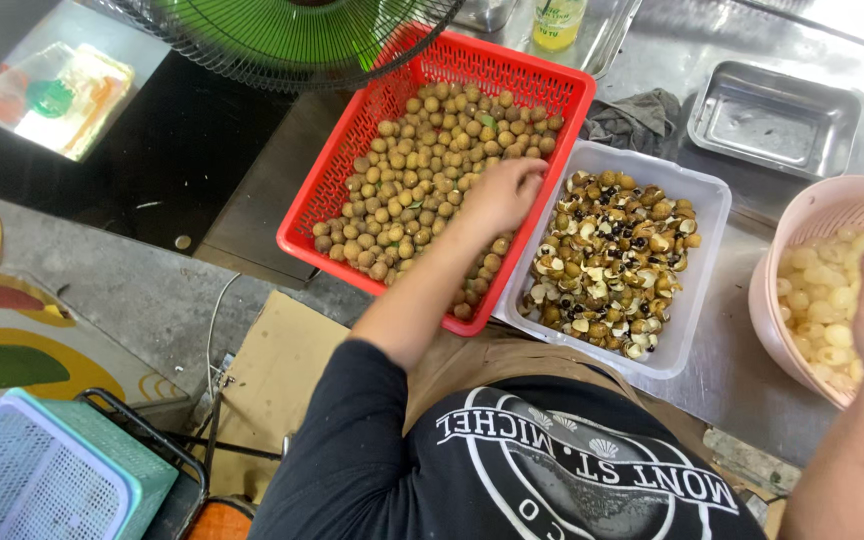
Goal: The person peels longan fruit by hand, removing the outer skin and seeds, and placing the peeled fruit into a pink colander.
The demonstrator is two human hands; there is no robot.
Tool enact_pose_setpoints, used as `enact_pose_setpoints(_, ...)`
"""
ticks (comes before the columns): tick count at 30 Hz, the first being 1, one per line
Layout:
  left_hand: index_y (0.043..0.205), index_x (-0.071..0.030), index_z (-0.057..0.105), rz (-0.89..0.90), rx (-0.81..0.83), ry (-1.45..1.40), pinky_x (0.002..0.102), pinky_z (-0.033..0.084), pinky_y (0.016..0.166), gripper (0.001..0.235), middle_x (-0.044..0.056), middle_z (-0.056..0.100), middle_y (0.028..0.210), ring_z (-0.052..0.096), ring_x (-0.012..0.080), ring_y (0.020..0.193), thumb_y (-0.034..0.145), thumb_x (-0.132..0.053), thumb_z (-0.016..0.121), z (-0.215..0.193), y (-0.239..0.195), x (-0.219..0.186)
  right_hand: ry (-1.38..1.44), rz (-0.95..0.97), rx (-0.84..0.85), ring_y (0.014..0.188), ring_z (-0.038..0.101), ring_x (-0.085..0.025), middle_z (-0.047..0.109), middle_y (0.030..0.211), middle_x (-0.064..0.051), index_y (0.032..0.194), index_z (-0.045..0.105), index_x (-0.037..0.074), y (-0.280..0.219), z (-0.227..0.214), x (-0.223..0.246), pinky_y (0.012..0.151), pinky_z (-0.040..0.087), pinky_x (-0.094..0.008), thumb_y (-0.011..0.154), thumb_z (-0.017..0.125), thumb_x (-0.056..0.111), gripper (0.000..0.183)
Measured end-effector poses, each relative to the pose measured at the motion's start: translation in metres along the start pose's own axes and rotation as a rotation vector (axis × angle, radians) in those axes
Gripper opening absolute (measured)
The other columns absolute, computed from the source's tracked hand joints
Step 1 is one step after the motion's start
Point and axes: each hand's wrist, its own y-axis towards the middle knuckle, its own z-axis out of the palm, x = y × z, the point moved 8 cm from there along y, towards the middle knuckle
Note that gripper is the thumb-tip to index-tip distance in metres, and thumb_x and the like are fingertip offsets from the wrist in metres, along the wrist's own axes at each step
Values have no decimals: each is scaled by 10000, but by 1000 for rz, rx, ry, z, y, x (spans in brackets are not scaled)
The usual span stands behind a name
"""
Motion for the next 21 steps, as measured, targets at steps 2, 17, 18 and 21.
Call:
enact_pose_setpoints(2, 1369, -251, 638, 116, -30, 153, 465, 459, 1131, 376, 65, 609, 1452, 540, 309, 1363, 1000, -316, 600, -10, 25, 3, -300, 187, -99, 792, 597, -97, 597, 1000, -45, 1414, 574, 159, 5, -19, -10, 647, 482, -284, 1159, 629, 314, 304)
enact_pose_setpoints(17, 1318, -112, 613, 555, 180, 326, 507, 458, 968, 562, 222, 538, 1316, 541, 449, 1214, 828, -380, 673, -65, -122, 69, -351, -191, 180, 691, 503, -63, 563, 1150, -71, 1344, 681, -9, -65, 3, 31, 659, 438, -196, 1081, 763, 149, 318)
enact_pose_setpoints(18, 1318, -112, 613, 555, 173, 330, 507, 458, 968, 562, 222, 538, 1316, 541, 449, 1214, 828, -380, 673, -71, -117, 63, -347, -198, 179, 691, 503, -63, 563, 1150, -71, 1344, 681, -9, -65, 5, 25, 659, 438, -196, 1081, 763, 150, 318)
enact_pose_setpoints(21, 1159, -128, 726, 174, 317, 331, 485, 475, 1003, 321, 176, 592, 1352, 590, 391, 1184, 990, -356, 577, -69, -76, 72, -301, -162, 195, 668, 486, -62, 553, 1133, -56, 1348, 680, -1, -69, 9, 19, 642, 428, -211, 1065, 759, 167, 339)
